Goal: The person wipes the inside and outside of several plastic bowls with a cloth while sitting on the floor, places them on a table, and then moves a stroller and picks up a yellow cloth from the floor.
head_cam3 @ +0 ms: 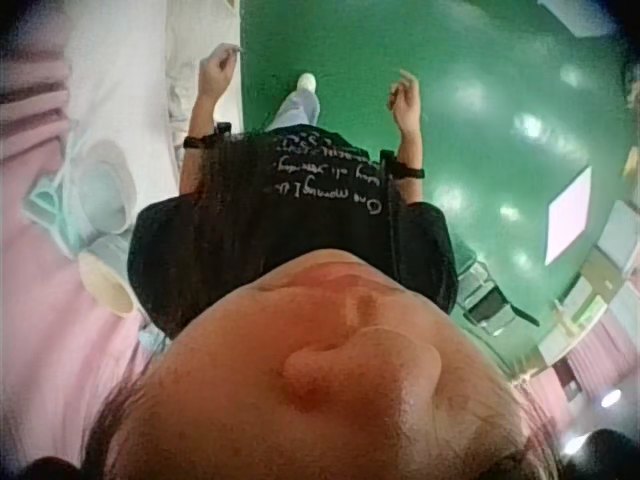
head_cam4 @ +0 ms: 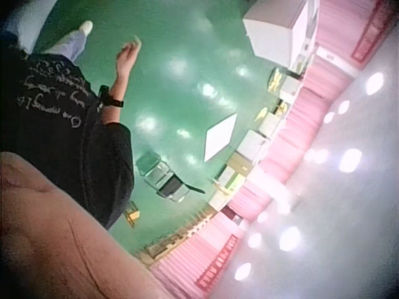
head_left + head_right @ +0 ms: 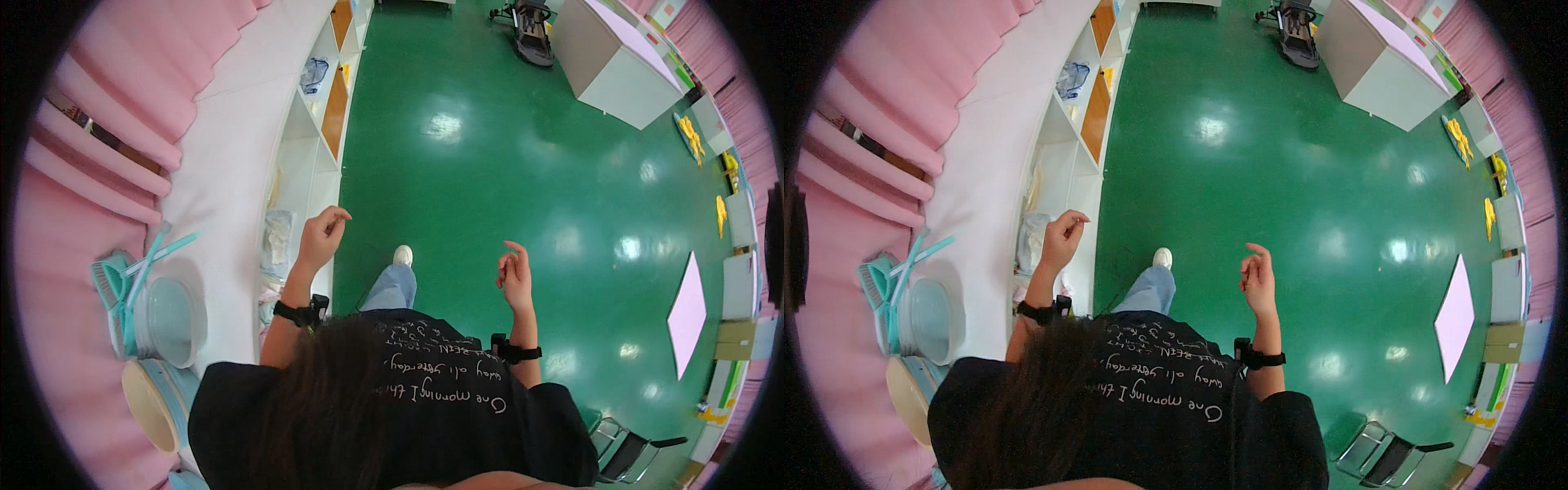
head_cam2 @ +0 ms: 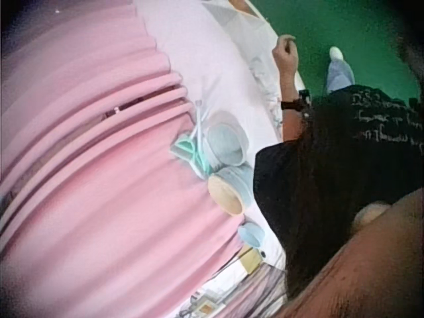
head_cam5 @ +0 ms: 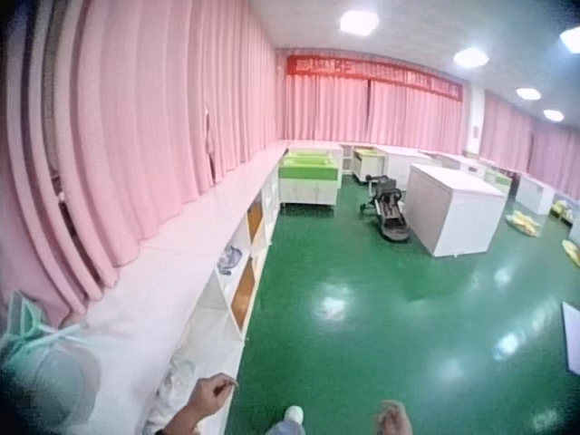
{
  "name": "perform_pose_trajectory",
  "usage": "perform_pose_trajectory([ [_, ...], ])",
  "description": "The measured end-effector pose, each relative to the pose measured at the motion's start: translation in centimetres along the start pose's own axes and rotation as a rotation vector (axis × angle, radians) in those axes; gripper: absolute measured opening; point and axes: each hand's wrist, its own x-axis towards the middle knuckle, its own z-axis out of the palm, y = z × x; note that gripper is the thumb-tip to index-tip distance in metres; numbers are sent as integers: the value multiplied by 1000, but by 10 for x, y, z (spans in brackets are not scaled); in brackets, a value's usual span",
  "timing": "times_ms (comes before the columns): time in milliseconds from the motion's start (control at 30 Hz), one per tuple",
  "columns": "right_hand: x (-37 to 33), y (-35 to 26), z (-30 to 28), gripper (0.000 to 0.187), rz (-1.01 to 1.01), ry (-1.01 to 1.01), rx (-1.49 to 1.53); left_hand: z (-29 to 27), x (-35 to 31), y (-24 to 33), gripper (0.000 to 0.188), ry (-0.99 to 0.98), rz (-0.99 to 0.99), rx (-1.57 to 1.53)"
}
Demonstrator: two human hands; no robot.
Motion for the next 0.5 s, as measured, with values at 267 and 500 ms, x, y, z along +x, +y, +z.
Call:
perform_pose_trajectory([
  [267, 3, 14, -16, 52, -180, 44, -50, 22, 7, -20, 7, 18, 33, -69],
  [500, 34, -5, -25, 37, -204, 66, -86, 51, 43, -24, 7, -73, 111, -102],
])
